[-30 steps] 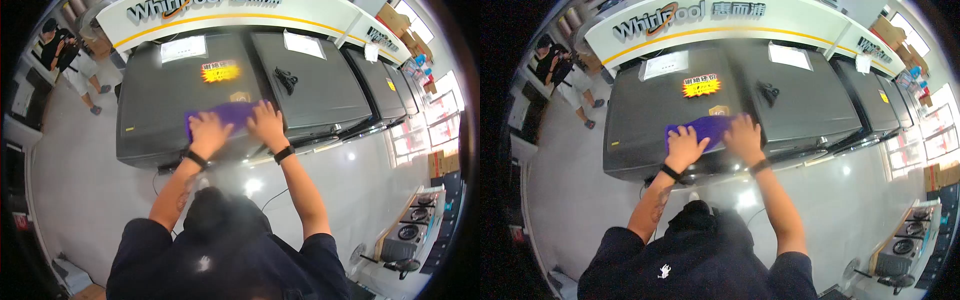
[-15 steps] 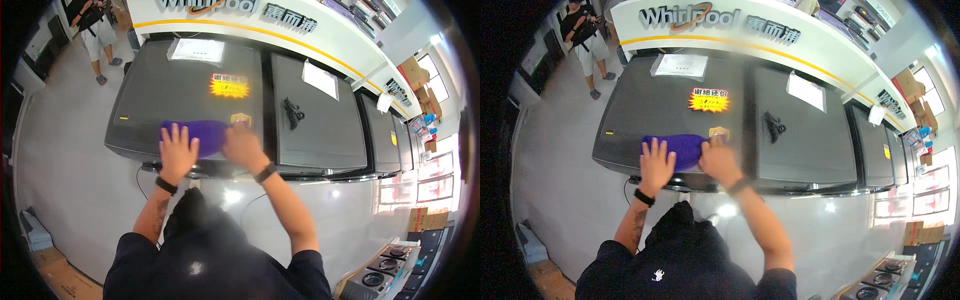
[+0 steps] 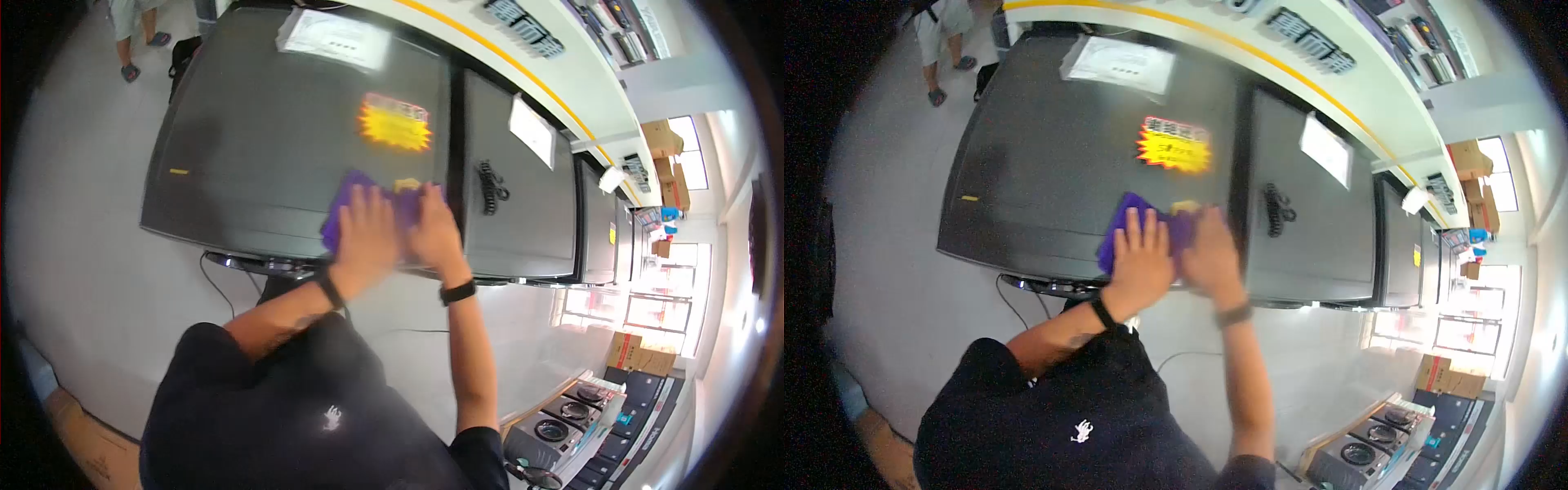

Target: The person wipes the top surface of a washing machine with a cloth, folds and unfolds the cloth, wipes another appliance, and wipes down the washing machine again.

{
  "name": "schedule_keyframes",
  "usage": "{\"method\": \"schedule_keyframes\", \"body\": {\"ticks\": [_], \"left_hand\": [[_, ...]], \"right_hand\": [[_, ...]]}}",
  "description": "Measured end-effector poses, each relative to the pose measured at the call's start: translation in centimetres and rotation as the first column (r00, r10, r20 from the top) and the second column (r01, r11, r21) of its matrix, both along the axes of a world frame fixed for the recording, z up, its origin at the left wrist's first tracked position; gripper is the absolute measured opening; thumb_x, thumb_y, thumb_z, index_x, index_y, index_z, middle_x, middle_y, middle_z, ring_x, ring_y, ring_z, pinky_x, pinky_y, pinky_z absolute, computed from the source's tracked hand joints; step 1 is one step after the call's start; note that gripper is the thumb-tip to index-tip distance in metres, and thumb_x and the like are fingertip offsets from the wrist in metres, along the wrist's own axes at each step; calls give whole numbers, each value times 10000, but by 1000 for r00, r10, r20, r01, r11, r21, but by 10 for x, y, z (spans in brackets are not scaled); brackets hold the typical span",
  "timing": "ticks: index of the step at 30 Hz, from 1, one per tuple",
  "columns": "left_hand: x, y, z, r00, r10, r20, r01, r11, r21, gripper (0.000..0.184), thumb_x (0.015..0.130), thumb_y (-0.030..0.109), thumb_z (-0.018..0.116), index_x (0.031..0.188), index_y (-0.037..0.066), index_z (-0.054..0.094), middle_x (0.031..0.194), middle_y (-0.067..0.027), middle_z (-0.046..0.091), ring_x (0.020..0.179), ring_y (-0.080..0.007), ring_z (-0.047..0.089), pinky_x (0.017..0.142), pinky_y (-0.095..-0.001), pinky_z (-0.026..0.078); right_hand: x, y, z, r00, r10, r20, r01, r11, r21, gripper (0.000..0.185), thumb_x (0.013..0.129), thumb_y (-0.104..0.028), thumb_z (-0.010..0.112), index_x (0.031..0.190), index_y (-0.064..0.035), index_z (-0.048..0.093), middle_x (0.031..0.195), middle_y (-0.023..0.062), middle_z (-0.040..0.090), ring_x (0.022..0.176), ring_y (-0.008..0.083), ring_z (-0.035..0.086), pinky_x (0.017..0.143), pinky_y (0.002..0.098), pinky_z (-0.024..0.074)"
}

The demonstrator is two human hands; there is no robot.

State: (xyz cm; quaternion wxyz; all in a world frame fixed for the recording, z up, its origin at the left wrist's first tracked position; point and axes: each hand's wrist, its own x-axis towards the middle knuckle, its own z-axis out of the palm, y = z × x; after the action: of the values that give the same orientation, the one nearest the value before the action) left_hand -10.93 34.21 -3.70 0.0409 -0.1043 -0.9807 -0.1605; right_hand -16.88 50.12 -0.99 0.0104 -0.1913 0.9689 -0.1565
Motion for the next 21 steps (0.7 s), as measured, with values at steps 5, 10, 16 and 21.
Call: {"method": "schedule_keyframes", "body": {"ticks": [5,10,16,21], "left_hand": [[-1,-29,-1,996,-86,-38,91,980,179,615,886,319,592,1383,-35,514,1542,-258,358,1458,-476,254,1128,-600,286],[12,-109,19,996,-4,90,-19,968,249,566,872,286,590,1367,18,530,1554,-176,379,1477,-392,266,1150,-564,264],[23,-169,28,979,141,145,-175,952,252,538,806,167,594,1316,12,521,1559,-169,373,1485,-414,238,1155,-597,234],[18,-137,20,958,269,105,-279,954,109,614,789,156,626,1354,-14,455,1587,-181,305,1495,-447,176,1135,-649,218]], "right_hand": [[-32,-30,20,984,143,109,-153,984,88,783,698,-62,609,1403,156,348,1469,376,372,1423,485,314,1186,450,289],[-15,-104,0,944,330,22,-330,944,-3,727,678,-168,746,1269,129,446,1472,418,311,1400,535,308,1182,532,265],[2,-178,-3,936,350,-25,-351,936,-37,694,706,-246,719,1257,97,474,1506,396,304,1439,501,293,1168,543,291],[12,-164,-18,958,269,-102,-279,955,-102,673,760,-261,660,1314,76,484,1518,359,324,1439,472,315,1173,522,290]]}}
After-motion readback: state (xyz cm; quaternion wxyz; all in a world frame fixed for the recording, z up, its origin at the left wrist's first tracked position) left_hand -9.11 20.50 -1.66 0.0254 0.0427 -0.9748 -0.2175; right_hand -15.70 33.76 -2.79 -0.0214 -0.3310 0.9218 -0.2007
